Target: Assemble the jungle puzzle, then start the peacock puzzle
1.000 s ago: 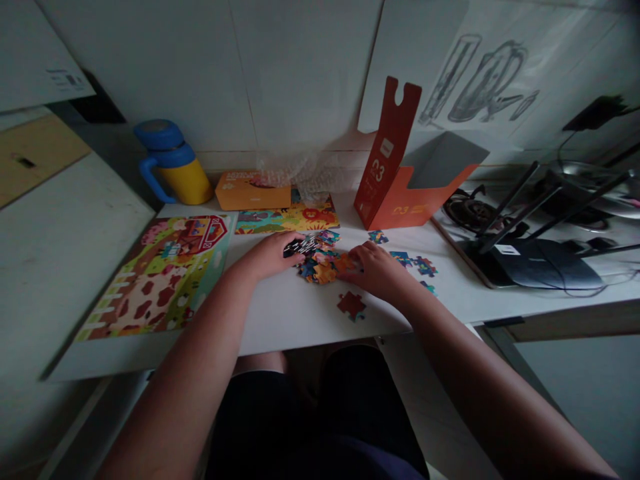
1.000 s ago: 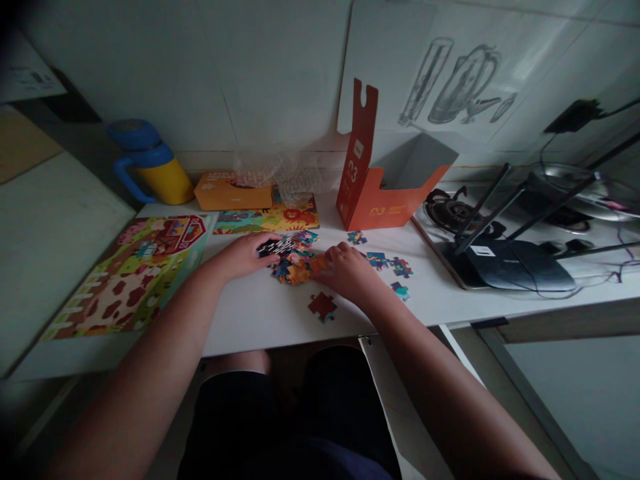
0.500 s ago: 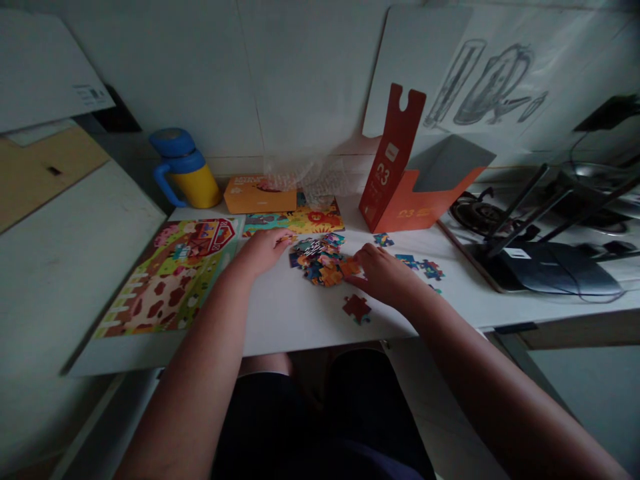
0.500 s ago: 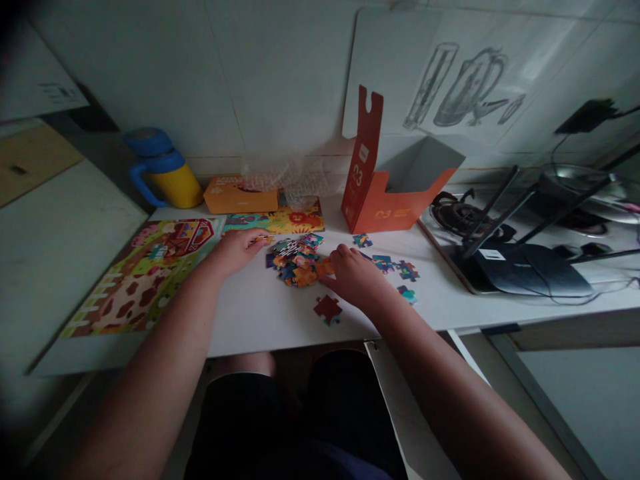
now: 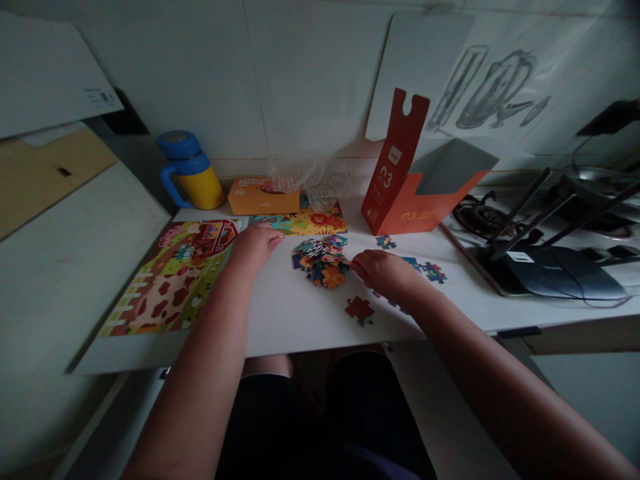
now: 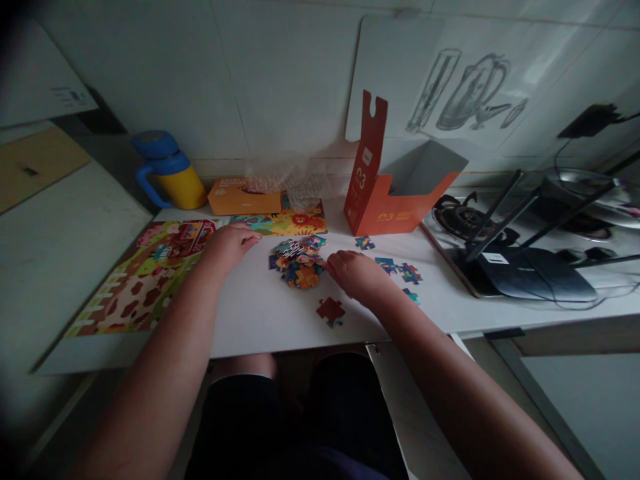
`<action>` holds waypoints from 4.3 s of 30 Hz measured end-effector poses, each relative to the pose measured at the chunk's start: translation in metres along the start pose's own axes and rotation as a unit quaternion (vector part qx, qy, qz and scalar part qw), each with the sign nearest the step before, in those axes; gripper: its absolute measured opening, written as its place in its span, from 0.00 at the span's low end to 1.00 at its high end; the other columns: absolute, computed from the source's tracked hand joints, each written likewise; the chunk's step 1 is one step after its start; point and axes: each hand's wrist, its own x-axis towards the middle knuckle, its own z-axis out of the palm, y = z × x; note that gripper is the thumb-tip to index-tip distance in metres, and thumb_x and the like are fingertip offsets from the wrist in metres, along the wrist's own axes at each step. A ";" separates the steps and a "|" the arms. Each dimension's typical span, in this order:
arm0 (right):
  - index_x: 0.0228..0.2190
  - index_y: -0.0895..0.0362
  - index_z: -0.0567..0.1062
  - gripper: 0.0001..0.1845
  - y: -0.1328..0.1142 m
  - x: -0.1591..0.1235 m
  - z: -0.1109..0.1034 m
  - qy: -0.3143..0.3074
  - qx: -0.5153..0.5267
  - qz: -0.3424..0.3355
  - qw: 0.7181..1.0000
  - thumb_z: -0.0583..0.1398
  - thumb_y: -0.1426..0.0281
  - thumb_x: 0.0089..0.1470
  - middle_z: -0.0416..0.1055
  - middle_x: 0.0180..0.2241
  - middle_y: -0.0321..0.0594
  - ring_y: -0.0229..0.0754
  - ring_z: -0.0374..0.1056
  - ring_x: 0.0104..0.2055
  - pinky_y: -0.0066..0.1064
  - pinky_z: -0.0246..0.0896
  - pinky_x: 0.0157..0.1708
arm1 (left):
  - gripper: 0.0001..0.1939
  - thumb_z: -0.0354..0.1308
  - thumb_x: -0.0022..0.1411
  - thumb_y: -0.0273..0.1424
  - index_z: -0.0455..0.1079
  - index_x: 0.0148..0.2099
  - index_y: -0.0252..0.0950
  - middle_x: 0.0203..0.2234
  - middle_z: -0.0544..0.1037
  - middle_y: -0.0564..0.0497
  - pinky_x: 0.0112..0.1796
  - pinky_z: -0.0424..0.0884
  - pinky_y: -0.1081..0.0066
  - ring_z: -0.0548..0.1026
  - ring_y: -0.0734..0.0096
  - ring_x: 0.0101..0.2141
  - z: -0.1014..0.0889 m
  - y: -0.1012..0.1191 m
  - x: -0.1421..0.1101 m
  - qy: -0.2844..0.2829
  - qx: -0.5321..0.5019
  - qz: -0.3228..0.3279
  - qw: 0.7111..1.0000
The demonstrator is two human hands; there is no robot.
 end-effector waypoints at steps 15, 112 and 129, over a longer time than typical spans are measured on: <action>0.53 0.64 0.78 0.21 0.028 0.026 -0.003 -0.014 -0.062 0.231 0.971 0.55 0.62 0.73 0.82 0.47 0.62 0.59 0.80 0.49 0.40 0.69 0.44 | 0.11 0.70 0.64 0.31 0.85 0.49 0.40 0.42 0.78 0.46 0.43 0.74 0.66 0.79 0.62 0.39 0.011 0.001 0.002 -0.062 -0.086 0.016 0.994; 0.50 0.56 0.81 0.16 0.038 0.085 0.013 0.051 0.081 0.070 0.993 0.66 0.59 0.67 0.82 0.46 0.50 0.51 0.77 0.45 0.35 0.65 0.43 | 0.08 0.64 0.63 0.31 0.83 0.44 0.44 0.35 0.81 0.53 0.34 0.68 0.71 0.76 0.68 0.32 -0.023 0.021 -0.015 -0.159 -0.169 0.056 0.971; 0.52 0.57 0.80 0.20 0.024 0.082 0.006 0.049 0.124 0.001 0.991 0.63 0.56 0.69 0.79 0.52 0.51 0.52 0.75 0.54 0.37 0.66 0.56 | 0.12 0.63 0.71 0.33 0.78 0.54 0.38 0.52 0.81 0.43 0.57 0.73 0.58 0.79 0.57 0.54 0.000 0.042 -0.013 -0.035 -0.108 0.069 0.991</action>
